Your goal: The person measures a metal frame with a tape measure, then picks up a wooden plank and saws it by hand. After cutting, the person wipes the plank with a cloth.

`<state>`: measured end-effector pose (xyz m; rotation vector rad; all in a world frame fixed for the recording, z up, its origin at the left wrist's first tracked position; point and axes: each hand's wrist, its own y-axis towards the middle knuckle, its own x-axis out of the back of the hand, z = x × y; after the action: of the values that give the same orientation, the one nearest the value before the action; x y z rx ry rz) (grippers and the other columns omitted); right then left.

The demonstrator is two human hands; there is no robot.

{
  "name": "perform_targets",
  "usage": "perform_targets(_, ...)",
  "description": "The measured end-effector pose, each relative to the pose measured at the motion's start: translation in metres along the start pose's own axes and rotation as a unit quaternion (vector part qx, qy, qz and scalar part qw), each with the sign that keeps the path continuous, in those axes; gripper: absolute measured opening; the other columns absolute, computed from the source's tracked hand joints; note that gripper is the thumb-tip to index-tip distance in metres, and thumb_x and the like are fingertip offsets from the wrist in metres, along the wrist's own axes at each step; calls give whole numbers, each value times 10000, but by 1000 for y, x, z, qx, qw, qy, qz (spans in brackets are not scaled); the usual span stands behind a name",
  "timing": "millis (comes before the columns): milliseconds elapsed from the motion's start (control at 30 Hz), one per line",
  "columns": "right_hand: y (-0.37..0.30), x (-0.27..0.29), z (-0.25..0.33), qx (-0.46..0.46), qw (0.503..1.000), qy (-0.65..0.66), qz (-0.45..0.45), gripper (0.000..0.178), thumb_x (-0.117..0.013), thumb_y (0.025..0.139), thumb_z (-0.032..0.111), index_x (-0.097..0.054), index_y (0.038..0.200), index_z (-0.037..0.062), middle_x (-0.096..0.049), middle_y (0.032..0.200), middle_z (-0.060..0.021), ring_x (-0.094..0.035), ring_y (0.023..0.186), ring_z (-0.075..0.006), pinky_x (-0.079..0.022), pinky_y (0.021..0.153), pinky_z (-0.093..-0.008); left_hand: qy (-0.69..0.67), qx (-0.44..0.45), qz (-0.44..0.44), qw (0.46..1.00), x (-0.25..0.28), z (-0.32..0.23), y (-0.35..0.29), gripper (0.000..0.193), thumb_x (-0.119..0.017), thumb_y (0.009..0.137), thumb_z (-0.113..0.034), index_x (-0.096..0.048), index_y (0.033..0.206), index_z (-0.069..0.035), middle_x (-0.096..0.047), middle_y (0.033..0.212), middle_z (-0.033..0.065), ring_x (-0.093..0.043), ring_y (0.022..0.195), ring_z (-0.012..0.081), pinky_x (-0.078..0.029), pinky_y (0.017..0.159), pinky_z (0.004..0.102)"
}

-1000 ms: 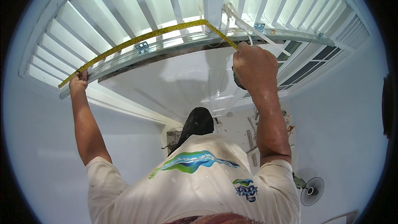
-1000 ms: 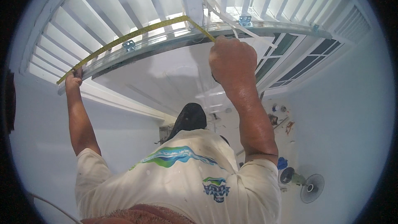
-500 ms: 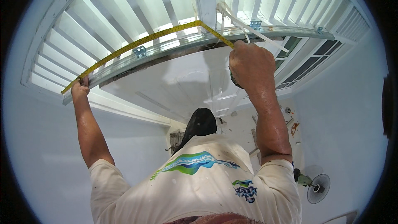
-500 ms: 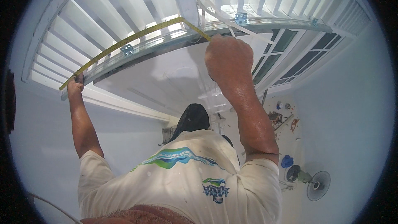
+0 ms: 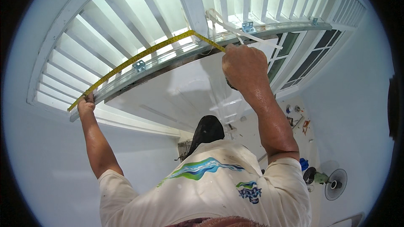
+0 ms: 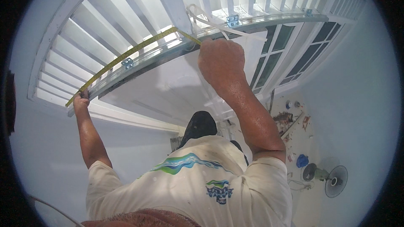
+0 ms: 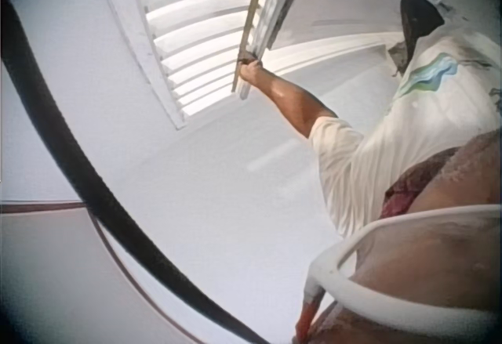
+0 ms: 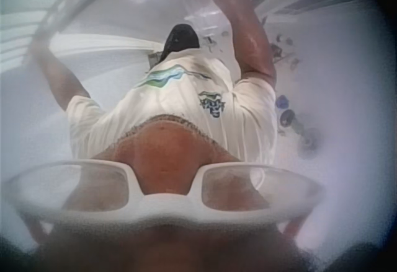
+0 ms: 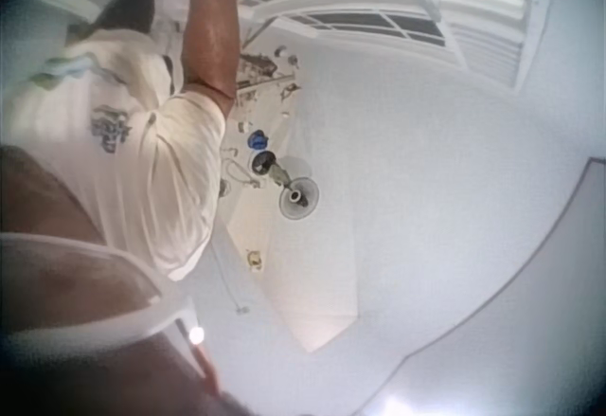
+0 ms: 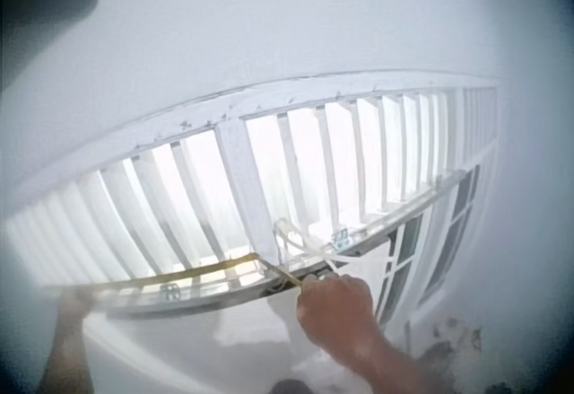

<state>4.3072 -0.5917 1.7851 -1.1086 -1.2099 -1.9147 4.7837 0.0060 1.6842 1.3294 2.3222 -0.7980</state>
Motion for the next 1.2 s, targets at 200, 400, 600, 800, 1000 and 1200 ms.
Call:
perform_targets(200,1,5,0,6,1000,-1,18,181,-609,914,150,-717,858,16,-706,715,-187,-721,691,-365,-566,711,-499,4,-14,0,1000,-1,-6,-10,274,-388,1101,-86,-556,1149,126,-698,1089,251,-757,965,399,-688,859,535)
perform_targets(400,2,5,1,6,999,-21,23,197,-606,933,166,-718,865,19,-716,735,-180,-727,703,-364,-573,721,-492,-4,-23,13,1000,-1,-6,-11,261,-399,1097,-88,-561,1125,115,-706,1063,244,-760,953,403,-688,849,550)
perform_targets(600,2,5,2,-1,999,-31,21,222,-608,947,188,-730,865,22,-720,738,-174,-731,708,-362,-579,728,-488,22,-33,19,999,2,-3,-13,255,-398,1104,-98,-573,1089,87,-708,1029,211,-764,926,375,-703,829,500)
perform_targets(800,2,6,3,1,1000,-28,12,208,-618,952,164,-745,869,21,-723,732,-174,-747,723,-341,-584,737,-478,1,-25,30,999,3,1,-14,259,-390,1104,-97,-563,1127,94,-699,1074,224,-753,970,392,-695,836,529)
perform_targets(1000,4,5,2,1,999,-35,10,245,-606,959,206,-735,861,22,-714,732,-179,-730,709,-365,-578,733,-492,0,-26,9,1000,0,-6,-7,263,-380,1101,-89,-561,1127,99,-700,1086,235,-753,973,408,-697,818,538)
perform_targets(1200,4,7,3,5,999,-31,12,235,-608,956,196,-746,878,23,-718,731,-181,-738,719,-359,-576,739,-492,-12,-12,8,1000,0,-2,-11,267,-373,1101,-95,-568,1105,87,-703,1086,235,-762,941,396,-700,806,533)
